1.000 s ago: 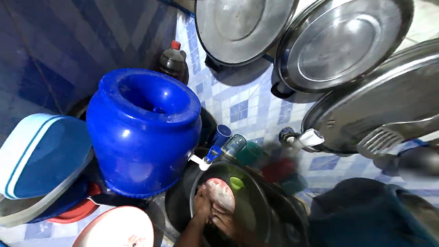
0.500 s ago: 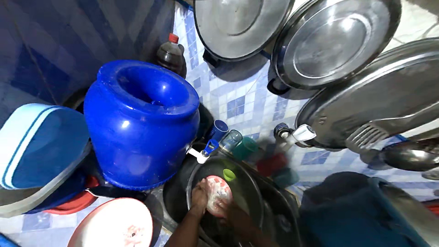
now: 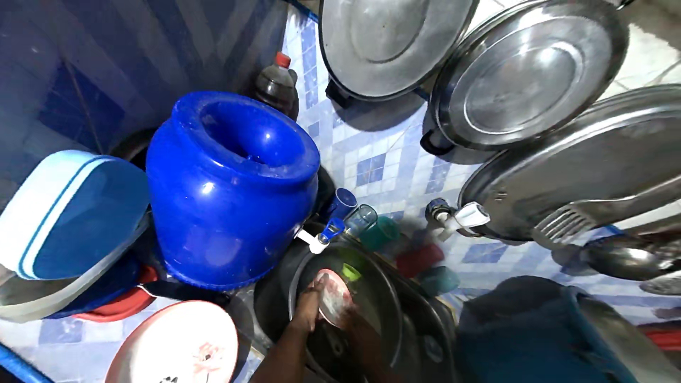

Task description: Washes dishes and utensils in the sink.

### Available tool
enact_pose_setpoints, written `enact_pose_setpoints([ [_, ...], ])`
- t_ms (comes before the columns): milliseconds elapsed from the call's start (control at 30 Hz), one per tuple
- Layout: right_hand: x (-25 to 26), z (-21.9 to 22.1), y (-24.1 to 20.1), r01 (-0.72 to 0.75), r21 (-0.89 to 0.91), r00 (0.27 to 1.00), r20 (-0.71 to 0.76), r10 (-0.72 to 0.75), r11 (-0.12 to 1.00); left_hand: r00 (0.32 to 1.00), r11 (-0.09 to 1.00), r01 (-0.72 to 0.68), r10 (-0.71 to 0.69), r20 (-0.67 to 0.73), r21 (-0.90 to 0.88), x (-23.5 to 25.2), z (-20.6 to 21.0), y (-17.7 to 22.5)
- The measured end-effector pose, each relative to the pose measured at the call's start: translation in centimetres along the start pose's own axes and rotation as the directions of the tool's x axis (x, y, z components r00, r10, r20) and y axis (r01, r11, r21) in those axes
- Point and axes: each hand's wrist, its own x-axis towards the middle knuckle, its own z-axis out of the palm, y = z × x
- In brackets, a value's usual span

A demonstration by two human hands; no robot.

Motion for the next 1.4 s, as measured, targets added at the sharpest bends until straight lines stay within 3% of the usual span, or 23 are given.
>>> enact_pose_setpoints([
  [33,0.3,0.7,-1.5,-0.022,0.064,0.994,-0.109,0.029,0.998,1.000,1.000,-0.020,0.020,0.014,-0.025,0.2,0.1,-0.1],
  [100,1.4,2.9,-5.5,0.099,0.257,0.909,-0.416,0.017,0.961,0.997,0.995,-0.066,0.068,0.025,-0.076,0.1,0.1,0.1],
  [167,1.4,3.2,-7.3,0.175,0.436,0.929,-0.369,-0.001,0.883,0.996,0.988,-0.088,0.090,0.017,-0.126,-0.4,0.0,0.5],
  [233,0.4,3.6,-4.3,0.305,0.502,0.939,-0.301,-0.167,0.809,0.996,0.986,-0.092,0.094,0.010,-0.140,-0.3,-0.2,0.3],
  [300,-0.6,1.6,0.0,0.228,0.401,0.973,-0.064,-0.221,0.887,0.994,0.987,-0.105,0.105,-0.006,-0.118,0.0,-0.2,0.1],
  [400,0.3,-1.1,2.2,0.041,0.098,0.983,0.177,-0.058,0.994,0.998,0.996,-0.067,0.067,-0.002,-0.053,-0.1,-0.2,-0.2],
  [433,1.6,-0.3,1.9,0.017,0.028,0.989,0.145,-0.021,0.999,0.999,0.998,-0.048,0.048,0.000,-0.043,-0.1,-0.2,-0.1],
  [500,4.1,2.2,0.2,0.022,0.070,0.999,-0.039,-0.019,0.997,1.000,0.998,-0.022,0.022,0.000,-0.065,-0.1,-0.2,0.0],
  [567,4.6,1.3,-3.0,0.014,0.225,0.996,0.087,-0.035,0.974,1.000,0.994,-0.001,0.003,0.015,-0.106,0.1,-0.4,0.2],
  [633,2.9,0.0,-4.5,0.084,0.409,0.973,0.165,-0.164,0.909,0.999,0.993,0.046,-0.045,0.011,-0.113,0.1,-0.3,0.3],
  [733,0.6,1.0,-1.2,0.291,0.368,0.937,0.076,-0.341,0.883,0.996,0.995,0.084,-0.084,0.001,-0.050,-0.3,-0.5,0.5],
  [833,1.7,0.9,1.3,0.164,0.112,0.980,0.096,-0.175,0.980,0.995,0.995,0.095,-0.095,0.016,-0.021,-0.5,-0.4,0.4],
  [900,3.8,1.4,0.5,0.060,0.071,0.995,0.076,-0.065,0.996,0.997,0.997,0.071,-0.070,0.023,-0.030,-0.5,-0.2,0.3],
  [967,5.3,0.9,-2.7,0.006,0.162,0.988,0.150,-0.030,0.987,0.998,0.994,0.054,-0.052,0.017,-0.096,-0.2,-0.2,0.3],
  [1067,4.3,-0.7,-4.9,0.056,0.466,0.965,0.203,-0.169,0.883,0.996,0.975,0.093,-0.092,0.017,-0.204,0.2,-0.2,0.3],
  [1167,1.6,-1.7,-3.5,0.212,0.369,0.949,0.141,-0.280,0.905,0.981,0.952,0.190,-0.171,0.097,-0.239,-0.2,-0.3,0.8],
  [1233,0.6,-2.0,-2.9,0.150,0.319,0.983,0.051,-0.175,0.936,0.964,0.947,0.249,-0.221,0.151,-0.205,-0.3,-0.3,0.8],
  [1267,0.4,-2.8,-2.9,0.059,0.381,0.995,0.050,-0.084,0.923,0.952,0.946,0.272,-0.238,0.192,-0.174,-0.3,-0.5,0.8],
  [1333,0.6,-5.2,-3.3,-0.136,0.623,0.990,0.062,0.125,0.771,0.941,0.955,0.277,-0.247,0.232,-0.108,-0.3,-0.7,1.1],
  [1400,0.7,-6.0,-3.3,-0.092,0.899,0.953,-0.045,0.301,0.427,0.933,0.964,0.261,-0.236,0.270,-0.057,-0.3,-0.9,1.2],
])
